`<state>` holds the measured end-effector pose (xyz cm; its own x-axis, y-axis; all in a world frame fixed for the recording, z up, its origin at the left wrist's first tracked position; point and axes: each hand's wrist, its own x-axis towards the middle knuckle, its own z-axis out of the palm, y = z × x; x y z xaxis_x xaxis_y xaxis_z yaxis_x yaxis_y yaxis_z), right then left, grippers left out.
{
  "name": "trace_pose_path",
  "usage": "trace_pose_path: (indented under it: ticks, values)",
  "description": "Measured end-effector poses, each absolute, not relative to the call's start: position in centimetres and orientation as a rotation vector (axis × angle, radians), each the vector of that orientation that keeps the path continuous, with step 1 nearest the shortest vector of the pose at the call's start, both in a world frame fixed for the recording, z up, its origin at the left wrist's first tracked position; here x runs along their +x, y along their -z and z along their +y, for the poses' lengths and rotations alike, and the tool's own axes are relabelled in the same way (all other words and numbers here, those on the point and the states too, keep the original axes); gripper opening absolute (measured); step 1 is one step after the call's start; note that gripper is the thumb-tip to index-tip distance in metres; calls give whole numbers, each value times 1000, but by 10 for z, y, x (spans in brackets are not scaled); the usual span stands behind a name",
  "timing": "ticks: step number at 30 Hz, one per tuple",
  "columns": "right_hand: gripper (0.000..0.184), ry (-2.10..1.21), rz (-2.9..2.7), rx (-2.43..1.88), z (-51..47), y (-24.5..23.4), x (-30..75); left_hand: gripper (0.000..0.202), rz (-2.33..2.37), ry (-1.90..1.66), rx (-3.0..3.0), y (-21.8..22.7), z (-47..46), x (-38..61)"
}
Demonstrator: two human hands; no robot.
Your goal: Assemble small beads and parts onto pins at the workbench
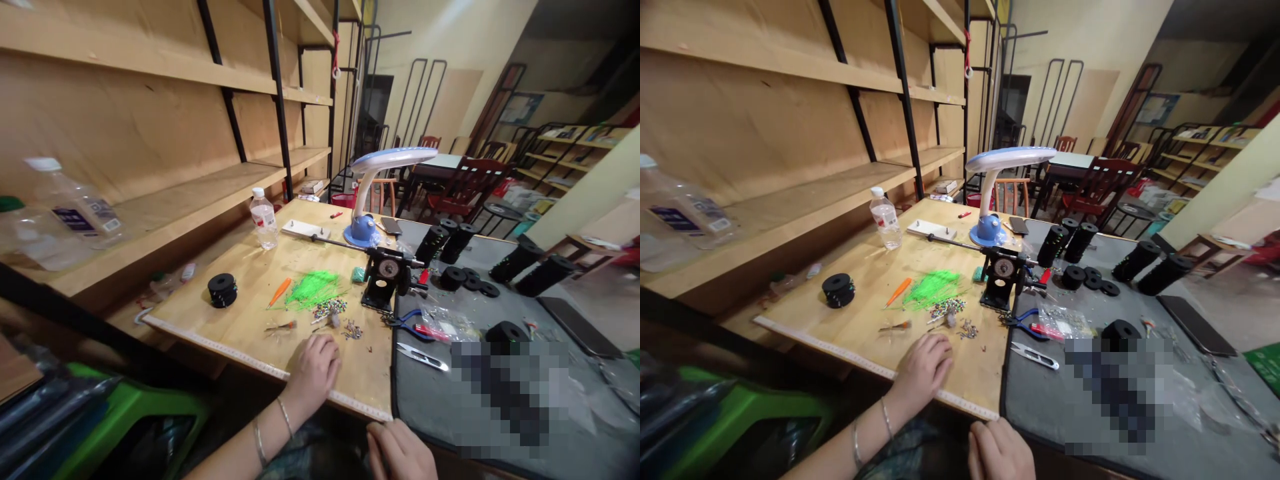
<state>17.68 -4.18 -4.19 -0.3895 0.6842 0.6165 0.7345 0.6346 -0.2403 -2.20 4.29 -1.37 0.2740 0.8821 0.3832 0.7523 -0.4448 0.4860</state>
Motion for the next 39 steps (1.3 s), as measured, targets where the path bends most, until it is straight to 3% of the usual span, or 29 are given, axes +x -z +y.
trace_pose_path:
  ticks: [9, 12, 15, 18, 23, 32, 39]
  values:
    - [17, -181, -1973, -1302, -33, 46, 200, 18, 1347, -981, 2380, 21, 42, -14]
    - [26, -211, -1900, -1485, -30, 43, 212, 29, 1358, -957, 2395, 25, 38, -25]
    - [32, -148, -1779, -1615, -19, 27, 232, 36, 1370, -1036, 2370, 30, 37, -32]
    - [29, 47, -1562, -1746, 1, 6, 276, 18, 1300, -1224, 2264, 39, 38, -37]
    - [32, 441, -1346, -2022, 40, -26, 364, 15, 1232, -1240, 2273, 53, 39, -40]
    - [18, 372, -1455, -2087, 77, -16, 410, 19, 1209, -1258, 2382, 48, 40, -36]
    - [31, 378, -1327, -1957, 73, -28, 410, 16, 1193, -1251, 2260, 50, 40, -39]
